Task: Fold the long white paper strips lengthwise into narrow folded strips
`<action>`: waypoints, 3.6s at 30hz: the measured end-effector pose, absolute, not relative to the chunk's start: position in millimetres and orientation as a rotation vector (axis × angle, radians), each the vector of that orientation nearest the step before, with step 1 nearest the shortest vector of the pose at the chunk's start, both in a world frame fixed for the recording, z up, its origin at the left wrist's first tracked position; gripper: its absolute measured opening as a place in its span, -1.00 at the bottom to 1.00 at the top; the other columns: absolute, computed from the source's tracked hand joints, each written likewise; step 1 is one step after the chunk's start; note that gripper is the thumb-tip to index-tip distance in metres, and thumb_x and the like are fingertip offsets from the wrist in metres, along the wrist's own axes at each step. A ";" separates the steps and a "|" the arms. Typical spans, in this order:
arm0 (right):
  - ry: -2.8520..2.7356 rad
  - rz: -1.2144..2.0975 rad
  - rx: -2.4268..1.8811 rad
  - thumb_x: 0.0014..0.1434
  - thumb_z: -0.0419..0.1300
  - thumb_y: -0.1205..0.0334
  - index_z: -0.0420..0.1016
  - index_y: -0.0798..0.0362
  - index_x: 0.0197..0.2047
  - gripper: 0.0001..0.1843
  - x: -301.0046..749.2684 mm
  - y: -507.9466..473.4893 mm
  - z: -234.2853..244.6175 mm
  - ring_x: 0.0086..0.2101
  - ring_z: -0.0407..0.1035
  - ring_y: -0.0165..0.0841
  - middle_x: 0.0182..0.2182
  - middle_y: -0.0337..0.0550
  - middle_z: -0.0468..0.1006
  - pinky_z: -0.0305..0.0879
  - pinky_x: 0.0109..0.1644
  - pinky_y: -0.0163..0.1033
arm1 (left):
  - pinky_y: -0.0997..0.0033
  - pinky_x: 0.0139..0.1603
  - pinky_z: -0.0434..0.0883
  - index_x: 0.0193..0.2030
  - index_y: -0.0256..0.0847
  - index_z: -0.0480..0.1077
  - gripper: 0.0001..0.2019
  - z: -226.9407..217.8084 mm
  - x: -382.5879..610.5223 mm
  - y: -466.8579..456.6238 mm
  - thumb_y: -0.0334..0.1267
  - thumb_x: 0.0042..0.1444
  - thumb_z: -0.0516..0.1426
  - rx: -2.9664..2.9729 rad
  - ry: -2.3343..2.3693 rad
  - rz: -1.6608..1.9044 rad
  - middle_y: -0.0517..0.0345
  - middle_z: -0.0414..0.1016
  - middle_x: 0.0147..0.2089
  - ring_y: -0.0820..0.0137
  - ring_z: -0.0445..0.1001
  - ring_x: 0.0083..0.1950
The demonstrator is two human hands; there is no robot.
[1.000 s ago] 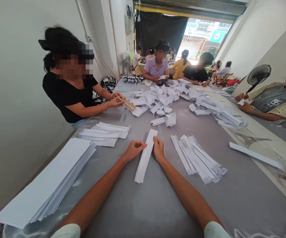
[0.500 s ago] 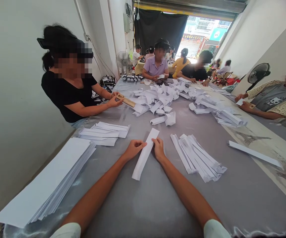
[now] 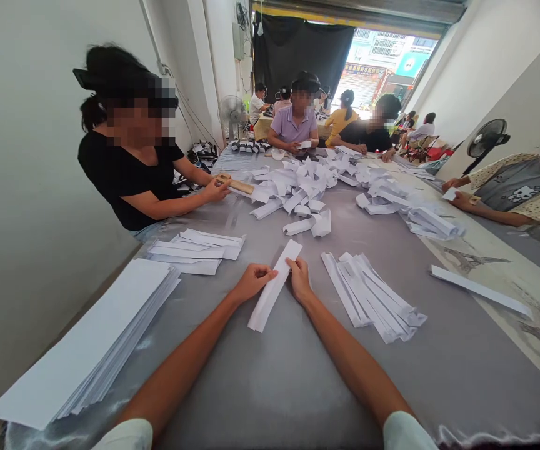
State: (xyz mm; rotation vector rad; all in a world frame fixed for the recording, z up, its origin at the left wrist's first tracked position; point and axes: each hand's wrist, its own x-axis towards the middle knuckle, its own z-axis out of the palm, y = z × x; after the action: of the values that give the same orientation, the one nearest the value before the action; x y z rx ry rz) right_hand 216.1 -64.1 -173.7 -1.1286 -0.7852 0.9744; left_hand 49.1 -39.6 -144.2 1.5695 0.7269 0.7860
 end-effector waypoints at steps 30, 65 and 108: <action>-0.513 0.822 -1.028 0.18 0.32 -0.15 0.37 -0.02 -0.29 -0.62 226.2 -50.5 -194.1 -0.46 0.27 -0.42 -0.46 -0.37 0.39 0.29 -0.40 -0.33 | 0.47 -0.42 0.11 -0.49 -0.31 0.47 -0.46 -146.7 46.5 -37.1 0.21 0.14 0.31 1.629 0.734 0.701 0.25 0.30 -0.52 0.51 0.21 -0.46; -0.645 1.061 -0.908 0.04 0.48 -0.10 0.42 0.02 -0.46 -0.56 218.6 -60.3 -177.4 -0.62 0.23 -0.45 -0.62 -0.32 0.46 0.18 -0.60 -0.31 | 0.49 -0.51 0.03 -0.45 -0.26 0.43 -0.45 -152.6 43.3 -29.8 0.26 0.05 0.35 1.392 0.735 0.829 0.27 0.34 -0.54 0.55 0.16 -0.53; -1.025 1.081 -1.037 0.06 0.48 -0.17 0.60 0.06 -0.47 -0.55 208.7 -71.2 -162.5 -0.62 0.26 -0.44 -0.64 -0.25 0.51 0.15 -0.56 -0.33 | 0.42 -0.43 0.03 -0.53 -0.23 0.36 -0.41 -148.2 43.7 -31.5 0.29 0.16 0.24 1.506 0.712 0.824 0.29 0.16 -0.58 0.51 0.08 -0.51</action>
State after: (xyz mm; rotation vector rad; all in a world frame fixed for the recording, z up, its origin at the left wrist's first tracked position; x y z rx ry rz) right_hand 208.7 -71.2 -162.5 -1.0369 -1.0248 1.0812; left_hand 43.7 -31.5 -148.2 1.5059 0.7121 0.8239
